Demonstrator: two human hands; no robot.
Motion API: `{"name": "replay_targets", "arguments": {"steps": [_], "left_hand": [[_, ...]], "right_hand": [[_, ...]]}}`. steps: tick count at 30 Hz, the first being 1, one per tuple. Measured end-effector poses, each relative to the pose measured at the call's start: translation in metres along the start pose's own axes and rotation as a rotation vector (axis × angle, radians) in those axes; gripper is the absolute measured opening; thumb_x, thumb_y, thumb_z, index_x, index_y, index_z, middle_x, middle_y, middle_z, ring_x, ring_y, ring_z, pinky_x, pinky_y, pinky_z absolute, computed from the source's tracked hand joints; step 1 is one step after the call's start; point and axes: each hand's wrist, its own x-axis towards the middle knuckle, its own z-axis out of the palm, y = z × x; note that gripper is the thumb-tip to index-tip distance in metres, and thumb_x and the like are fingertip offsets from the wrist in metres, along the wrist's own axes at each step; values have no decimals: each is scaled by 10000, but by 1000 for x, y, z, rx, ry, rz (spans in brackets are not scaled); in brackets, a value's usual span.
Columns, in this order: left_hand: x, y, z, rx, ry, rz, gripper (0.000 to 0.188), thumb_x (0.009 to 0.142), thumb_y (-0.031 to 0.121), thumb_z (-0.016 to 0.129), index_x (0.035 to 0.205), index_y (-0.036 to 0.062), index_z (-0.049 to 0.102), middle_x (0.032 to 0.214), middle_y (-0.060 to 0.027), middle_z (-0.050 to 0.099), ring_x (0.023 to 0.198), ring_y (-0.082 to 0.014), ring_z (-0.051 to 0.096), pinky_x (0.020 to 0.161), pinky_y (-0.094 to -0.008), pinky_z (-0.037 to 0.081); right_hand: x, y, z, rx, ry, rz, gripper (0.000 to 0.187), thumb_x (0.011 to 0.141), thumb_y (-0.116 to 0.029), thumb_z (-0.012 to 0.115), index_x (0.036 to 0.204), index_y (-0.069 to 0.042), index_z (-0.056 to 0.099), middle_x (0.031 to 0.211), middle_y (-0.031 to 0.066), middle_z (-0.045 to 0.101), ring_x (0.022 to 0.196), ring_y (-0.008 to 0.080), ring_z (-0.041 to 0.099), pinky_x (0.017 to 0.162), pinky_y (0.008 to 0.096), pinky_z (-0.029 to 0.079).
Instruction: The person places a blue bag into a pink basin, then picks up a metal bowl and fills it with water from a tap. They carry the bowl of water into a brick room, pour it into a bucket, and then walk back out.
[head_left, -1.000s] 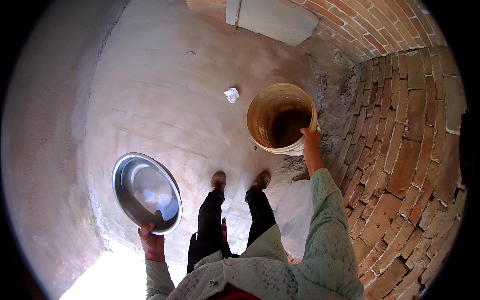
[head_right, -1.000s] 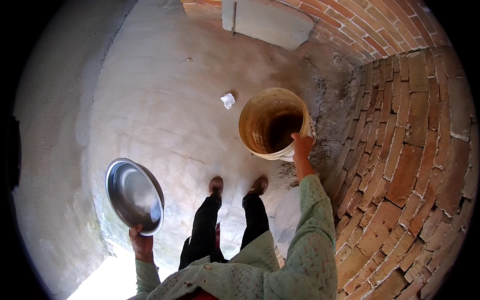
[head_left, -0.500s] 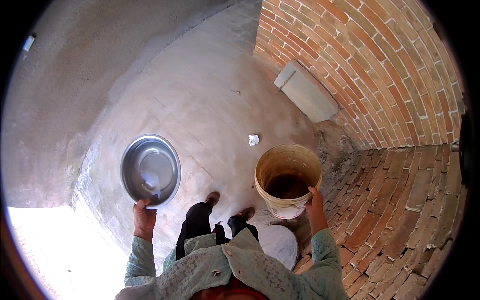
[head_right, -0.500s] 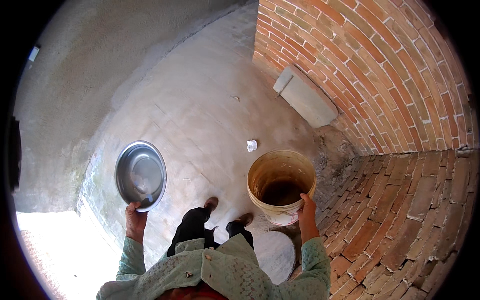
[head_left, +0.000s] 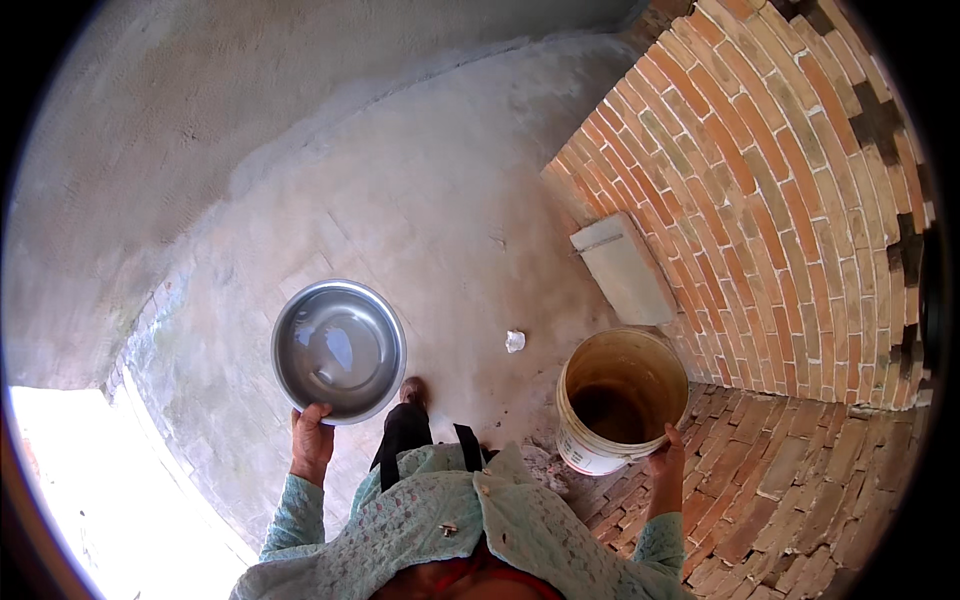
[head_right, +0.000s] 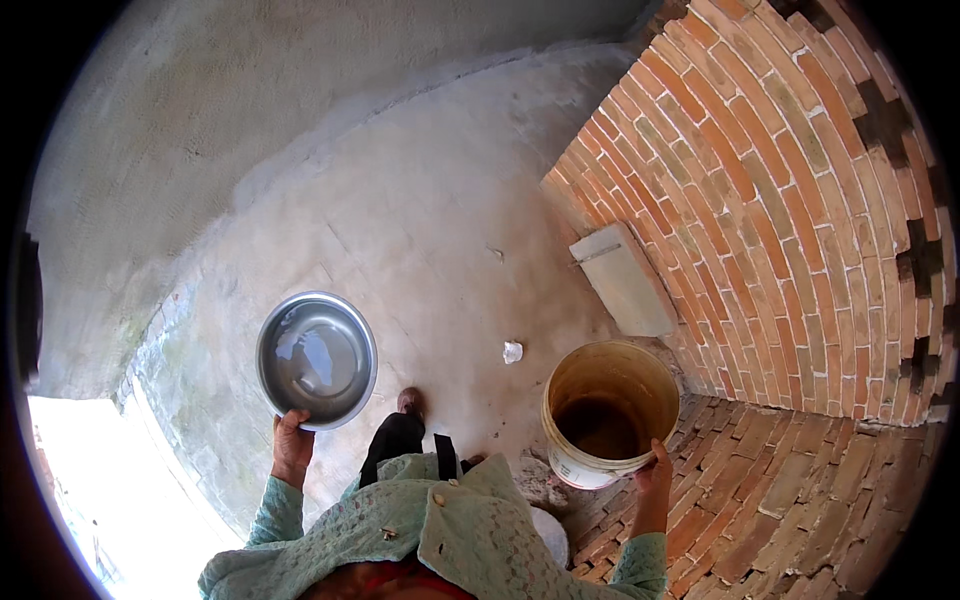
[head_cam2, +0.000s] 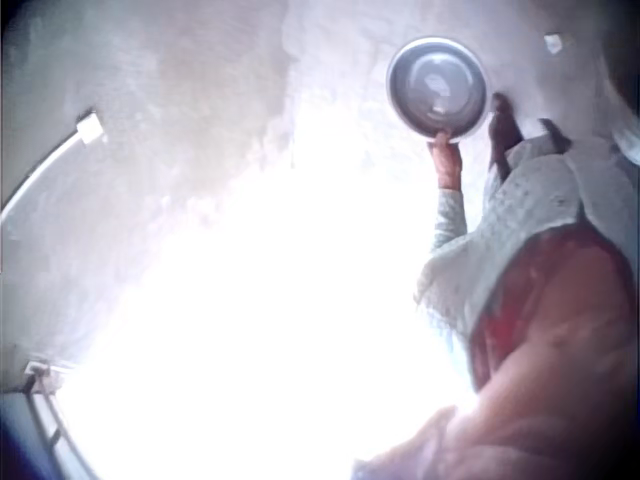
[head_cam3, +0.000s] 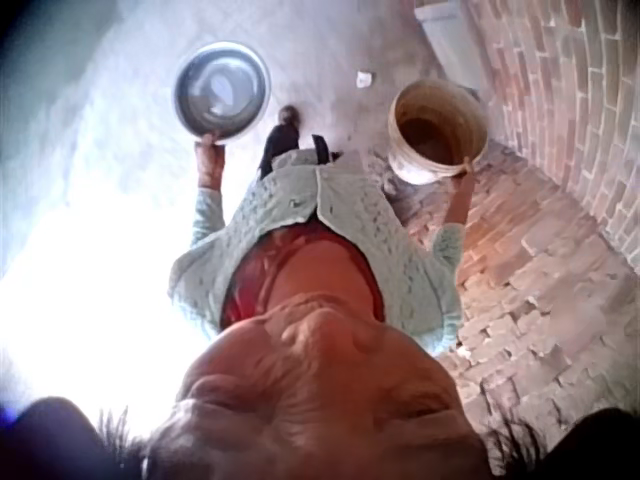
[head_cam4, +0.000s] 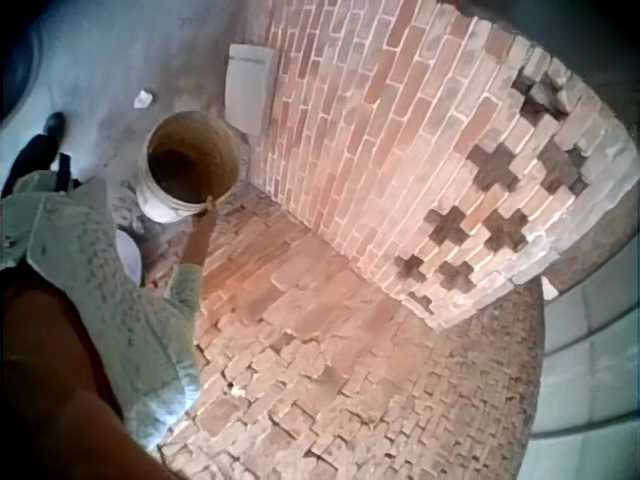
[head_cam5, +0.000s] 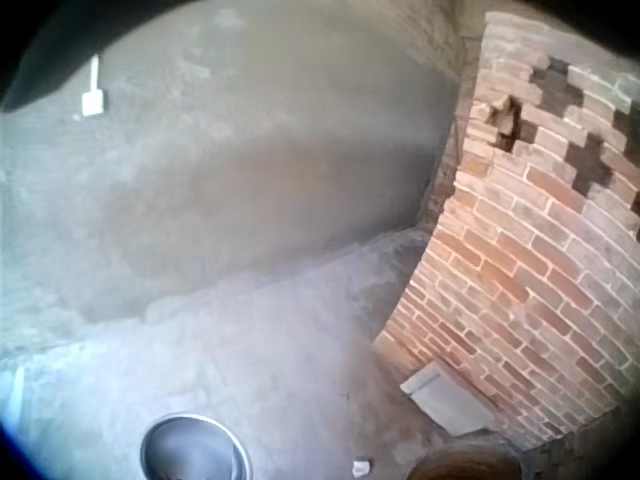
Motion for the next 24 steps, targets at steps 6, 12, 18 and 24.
{"name": "replay_targets", "arguments": {"steps": [6,12,18,24], "left_hand": [[87,40,44,16,-57,59,389,678,-22,503,1065,0,478,1008,-70,536,925,-191,519,863,-346,410],[155,73,99,-58,-41,151,397,686,-7,492,1083,-12,478,1034,-83,538,967,-231,520,852,-424,429],[212,117,174,-53,-3,169,430,694,24,502,1120,-2,455,1073,-89,522,993,-252,519,865,-443,430],[292,146,248,-98,-6,169,425,693,22,504,1116,-3,462,1054,-91,531,988,-250,522,863,-451,432]], "right_hand": [[32,-31,89,-78,36,-37,564,653,-132,689,1142,13,448,1150,139,504,1048,279,497,884,396,438],[132,-16,187,-47,-46,38,503,700,-123,633,1140,26,441,1144,152,504,1022,289,515,852,424,456],[228,6,337,-102,-147,115,372,722,-74,585,1069,23,491,1090,151,534,989,290,531,839,419,463],[291,-7,500,-195,-199,124,329,672,-111,643,958,4,528,888,116,572,784,260,585,655,385,517]]}}
